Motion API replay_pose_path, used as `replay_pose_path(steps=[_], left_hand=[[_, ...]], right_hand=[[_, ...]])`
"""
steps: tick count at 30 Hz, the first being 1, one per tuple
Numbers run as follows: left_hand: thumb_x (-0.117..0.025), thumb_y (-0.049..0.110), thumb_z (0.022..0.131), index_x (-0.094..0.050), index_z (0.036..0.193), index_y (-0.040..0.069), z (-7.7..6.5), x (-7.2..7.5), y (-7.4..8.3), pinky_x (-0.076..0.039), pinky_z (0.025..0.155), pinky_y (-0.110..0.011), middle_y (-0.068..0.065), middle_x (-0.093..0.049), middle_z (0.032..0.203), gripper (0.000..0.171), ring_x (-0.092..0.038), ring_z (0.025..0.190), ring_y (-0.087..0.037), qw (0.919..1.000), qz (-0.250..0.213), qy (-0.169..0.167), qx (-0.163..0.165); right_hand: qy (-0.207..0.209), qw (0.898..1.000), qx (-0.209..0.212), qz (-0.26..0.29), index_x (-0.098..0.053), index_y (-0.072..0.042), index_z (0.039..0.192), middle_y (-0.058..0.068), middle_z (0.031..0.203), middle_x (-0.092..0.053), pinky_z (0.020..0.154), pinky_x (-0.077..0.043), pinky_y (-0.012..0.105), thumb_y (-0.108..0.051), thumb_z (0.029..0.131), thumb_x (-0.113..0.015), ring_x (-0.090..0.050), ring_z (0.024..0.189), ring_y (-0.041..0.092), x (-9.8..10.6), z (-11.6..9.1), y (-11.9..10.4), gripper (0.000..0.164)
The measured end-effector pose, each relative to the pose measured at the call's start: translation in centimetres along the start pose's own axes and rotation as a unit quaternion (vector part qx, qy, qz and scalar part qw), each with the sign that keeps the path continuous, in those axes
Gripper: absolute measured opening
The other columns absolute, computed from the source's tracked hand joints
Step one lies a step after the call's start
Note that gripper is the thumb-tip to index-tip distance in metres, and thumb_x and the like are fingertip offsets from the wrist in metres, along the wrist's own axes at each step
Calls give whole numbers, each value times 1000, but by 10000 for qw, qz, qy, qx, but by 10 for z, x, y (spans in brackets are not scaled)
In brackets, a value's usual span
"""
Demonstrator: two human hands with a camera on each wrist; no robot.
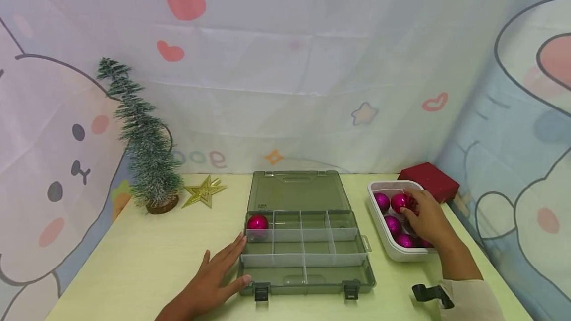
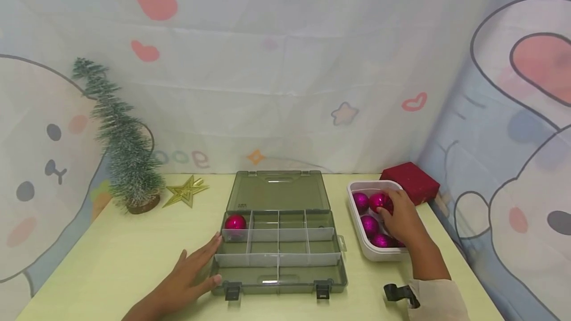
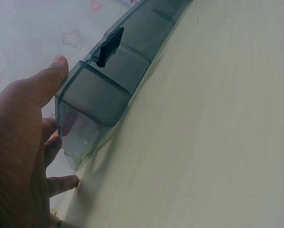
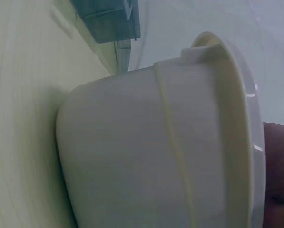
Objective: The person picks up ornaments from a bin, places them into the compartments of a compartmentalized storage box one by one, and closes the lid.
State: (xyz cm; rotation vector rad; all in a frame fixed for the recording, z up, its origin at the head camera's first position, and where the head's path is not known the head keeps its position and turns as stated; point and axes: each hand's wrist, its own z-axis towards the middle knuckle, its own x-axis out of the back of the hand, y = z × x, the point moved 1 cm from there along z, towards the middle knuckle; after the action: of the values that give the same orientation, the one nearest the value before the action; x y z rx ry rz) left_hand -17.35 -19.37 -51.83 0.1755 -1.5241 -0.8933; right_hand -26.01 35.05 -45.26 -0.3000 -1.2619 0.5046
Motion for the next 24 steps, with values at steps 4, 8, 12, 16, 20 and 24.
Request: replay_pose_path(steps=[4,8,12,16,20,24], left_hand=[[-65,50,109,-26,176,25,-2,0,-3,-6,114,-97,0,-22,184,82,-33,166,-41,9999,-26,-52,88],[-65,50,109,-26,176,24,-2,1,-3,-6,114,-97,0,-22,184,82,-32,166,-41,10000,24,12,87],[-65,50,109,-26,176,24,-1,3,-1,-6,114,-97,-1,-23,184,82,-32,166,-41,10000,4,54,28],[-65,48,109,-27,176,23,0,4,3,-5,114,-96,0,-22,184,81,-32,166,-41,10000,-71,-18,58],[-66,48,109,-28,176,22,0,3,4,-6,114,-97,0,-23,184,81,-33,166,-41,10000,-39,-36,41],[-66,47,108,-28,176,23,0,2,3,-6,115,-96,0,-23,184,81,-33,166,-41,10000,-23,-18,51]], right_hand=[[20,10000,-26,74,-51,9,154,39,138,-54,109,-48,78,-7,103,-73,-59,126,59,1,-1,-5,58],[153,9997,18,207,-51,3,157,37,141,-54,111,-47,79,-7,105,-71,-58,130,59,5,1,-10,57],[325,9989,146,304,-54,1,156,36,142,-54,109,-48,79,-7,105,-71,-59,129,60,9,0,-12,55],[334,9985,206,388,-54,3,154,36,145,-55,106,-52,75,-5,105,-70,-61,129,59,11,-3,-13,52],[298,9982,135,508,-49,3,157,36,147,-57,106,-53,73,-6,108,-67,-62,130,59,12,-4,-15,53],[312,9973,130,658,-47,-3,162,35,154,-52,110,-46,79,-4,111,-60,-54,139,60,13,-4,-21,53]])
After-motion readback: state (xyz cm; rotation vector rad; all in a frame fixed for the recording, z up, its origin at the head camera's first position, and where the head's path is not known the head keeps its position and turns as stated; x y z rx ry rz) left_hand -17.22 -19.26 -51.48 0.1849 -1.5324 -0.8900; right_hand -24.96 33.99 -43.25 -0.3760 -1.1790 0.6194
